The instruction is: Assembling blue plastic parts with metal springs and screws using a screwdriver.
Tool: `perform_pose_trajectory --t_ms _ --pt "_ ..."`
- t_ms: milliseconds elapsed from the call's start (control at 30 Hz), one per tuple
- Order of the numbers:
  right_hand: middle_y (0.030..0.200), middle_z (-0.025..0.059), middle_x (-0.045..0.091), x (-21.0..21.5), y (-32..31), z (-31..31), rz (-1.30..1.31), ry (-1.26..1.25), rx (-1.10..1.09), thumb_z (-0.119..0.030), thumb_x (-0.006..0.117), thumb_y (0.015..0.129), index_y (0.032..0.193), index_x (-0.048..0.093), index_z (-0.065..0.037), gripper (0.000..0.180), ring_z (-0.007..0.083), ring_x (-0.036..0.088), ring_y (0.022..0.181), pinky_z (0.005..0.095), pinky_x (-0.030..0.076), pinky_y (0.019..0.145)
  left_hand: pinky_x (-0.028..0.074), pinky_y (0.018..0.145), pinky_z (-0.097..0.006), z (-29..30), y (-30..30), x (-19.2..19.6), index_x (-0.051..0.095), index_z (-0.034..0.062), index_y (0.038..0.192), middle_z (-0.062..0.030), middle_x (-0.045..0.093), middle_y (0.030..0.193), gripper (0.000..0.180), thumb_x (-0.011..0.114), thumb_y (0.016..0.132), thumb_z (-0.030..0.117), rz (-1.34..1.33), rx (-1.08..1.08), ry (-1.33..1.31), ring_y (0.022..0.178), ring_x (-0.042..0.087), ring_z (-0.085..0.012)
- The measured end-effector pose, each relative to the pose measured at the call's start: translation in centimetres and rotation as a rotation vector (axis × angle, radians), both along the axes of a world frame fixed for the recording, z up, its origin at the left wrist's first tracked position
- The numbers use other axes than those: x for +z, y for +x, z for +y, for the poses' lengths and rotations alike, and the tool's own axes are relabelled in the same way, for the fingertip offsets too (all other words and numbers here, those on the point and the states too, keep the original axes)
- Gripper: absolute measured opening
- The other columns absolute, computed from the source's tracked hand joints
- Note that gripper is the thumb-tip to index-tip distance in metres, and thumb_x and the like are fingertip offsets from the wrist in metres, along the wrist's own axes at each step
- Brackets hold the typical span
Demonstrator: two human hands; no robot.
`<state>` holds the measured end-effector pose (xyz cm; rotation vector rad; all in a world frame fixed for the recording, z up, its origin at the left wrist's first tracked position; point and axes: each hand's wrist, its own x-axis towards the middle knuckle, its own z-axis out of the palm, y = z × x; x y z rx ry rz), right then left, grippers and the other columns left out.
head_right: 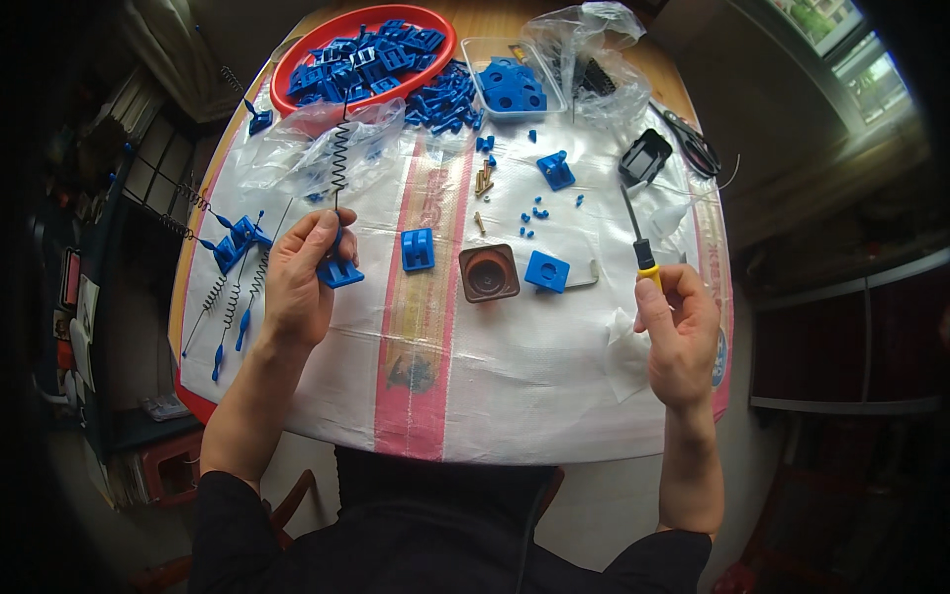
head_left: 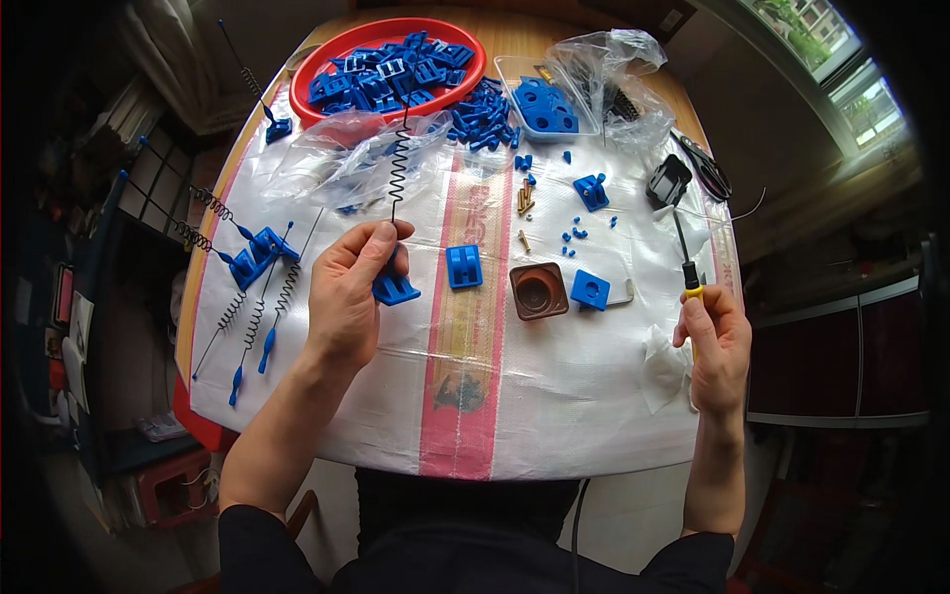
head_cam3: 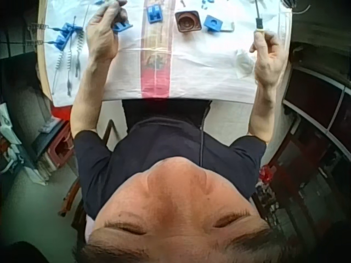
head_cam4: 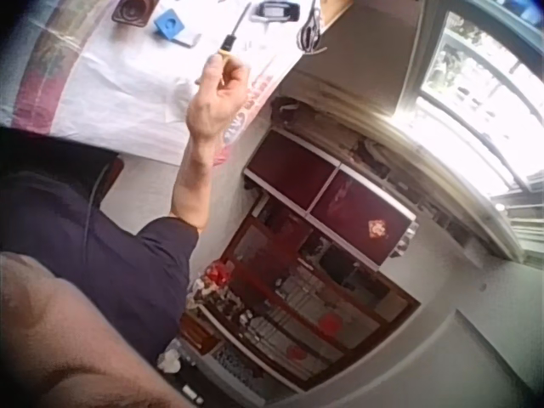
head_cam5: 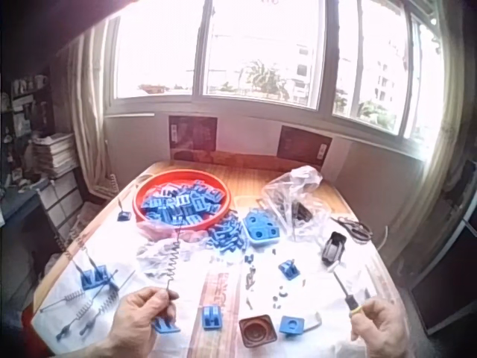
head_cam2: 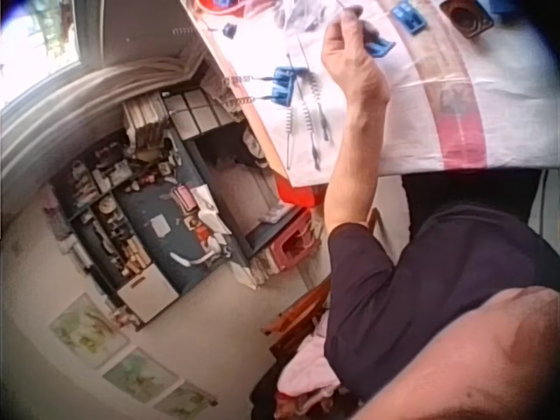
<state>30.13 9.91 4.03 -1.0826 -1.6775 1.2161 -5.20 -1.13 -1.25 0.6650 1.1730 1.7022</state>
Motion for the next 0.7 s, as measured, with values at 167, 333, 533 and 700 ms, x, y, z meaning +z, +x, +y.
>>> perform_pose_trajectory --t_ms 167,333,533,700 --pt "0.083 0.0055 0.061 -2.2 0.7 -3.5 -0.445 0.191 -0.140 -0.007 0.071 0.090 0.096 0.065 0.004 0.014 0.0092 0.058 0.073 0.0256 0.046 0.064 0.048 0.081 -0.024 0.1 -0.4 -0.4 0.061 -0.0023 0.128 -0.0035 0.065 0.095 0.029 0.055 0.104 0.013 0.087 0.078 0.080 0.087 0.059 -0.0094" --pt "0.084 0.0163 0.061 -3.1 -0.4 -5.3 -0.615 0.519 -0.175 -0.002 0.067 0.087 0.094 0.061 0.003 0.011 0.0318 0.062 0.071 0.0387 0.049 0.064 0.047 0.097 -0.027 0.5 -0.7 -0.1 0.055 -0.0011 0.136 -0.0080 0.067 0.111 0.036 0.054 0.100 0.002 0.122 0.085 0.014 0.105 0.061 -0.0133" --pt "0.088 0.0202 0.064 -4.0 0.8 -3.3 -0.906 0.503 -0.295 -0.010 0.063 0.092 0.094 0.060 0.002 0.013 0.0403 0.064 0.078 0.0465 0.049 0.070 0.050 0.095 -0.029 0.8 -1.1 -0.1 0.055 -0.0016 0.134 -0.0098 0.067 0.111 0.036 0.057 0.098 -0.001 0.055 0.071 -0.003 0.103 0.063 -0.0150" --pt "0.086 0.0189 0.062 -2.9 0.7 -2.7 -0.820 0.550 -0.272 -0.011 0.061 0.094 0.094 0.059 0.003 0.013 0.0374 0.062 0.076 0.0450 0.047 0.069 0.050 0.097 -0.030 0.9 -1.2 -0.3 0.055 -0.0014 0.134 -0.0105 0.067 0.112 0.037 0.058 0.098 -0.001 0.050 0.070 -0.012 0.104 0.063 -0.0159"
